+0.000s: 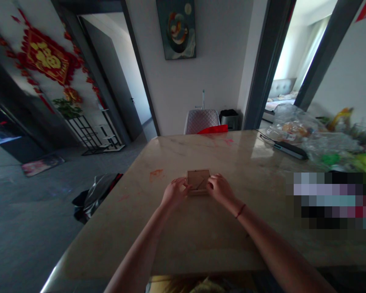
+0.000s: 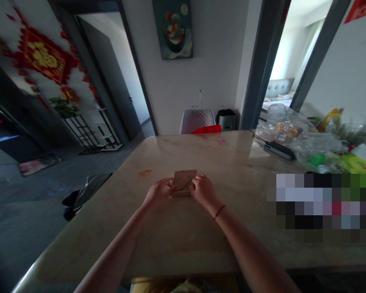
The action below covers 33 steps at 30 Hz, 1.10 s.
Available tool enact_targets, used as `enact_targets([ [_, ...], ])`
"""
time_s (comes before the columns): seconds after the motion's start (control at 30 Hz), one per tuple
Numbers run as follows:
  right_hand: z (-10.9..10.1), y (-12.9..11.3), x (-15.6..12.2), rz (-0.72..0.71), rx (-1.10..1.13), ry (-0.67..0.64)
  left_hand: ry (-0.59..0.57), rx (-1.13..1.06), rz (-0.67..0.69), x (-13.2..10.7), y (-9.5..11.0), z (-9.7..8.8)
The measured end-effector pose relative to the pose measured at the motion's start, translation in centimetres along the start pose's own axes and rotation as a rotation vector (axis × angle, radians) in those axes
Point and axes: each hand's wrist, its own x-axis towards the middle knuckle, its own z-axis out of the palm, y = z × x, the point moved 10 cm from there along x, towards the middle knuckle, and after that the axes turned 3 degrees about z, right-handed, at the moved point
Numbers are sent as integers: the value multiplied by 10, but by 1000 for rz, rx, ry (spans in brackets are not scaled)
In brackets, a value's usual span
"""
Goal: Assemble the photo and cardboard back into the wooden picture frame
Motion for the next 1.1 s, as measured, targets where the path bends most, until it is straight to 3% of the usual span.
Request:
enact_targets([
  [0.3, 19, -7, -8, -39, 102, 58, -39, -15, -18, 2, -12, 7],
  [0.47, 37, 3, -7, 2, 153, 4, -157, -66, -68, 1, -18, 20],
  [0.57, 38, 17, -4, 86, 201, 47, -208, -119, -65, -1, -11, 24],
  [0.67, 41, 42, -3, 263, 228, 77, -237, -107, -58, -2, -6, 26],
  [0.83, 49, 54, -2, 350, 221, 6, -310, 91, -257, -10, -31, 36],
  [0.9, 47, 54, -2, 362, 231, 6, -326, 94, -274, -11, -35, 40],
  [1.0, 46, 57, -4, 413, 316, 2, -282, 34, -275, -9, -38, 41],
  [1.1, 46, 60, -4, 476, 499, 32, -148, -183, -291, -6, -39, 36],
])
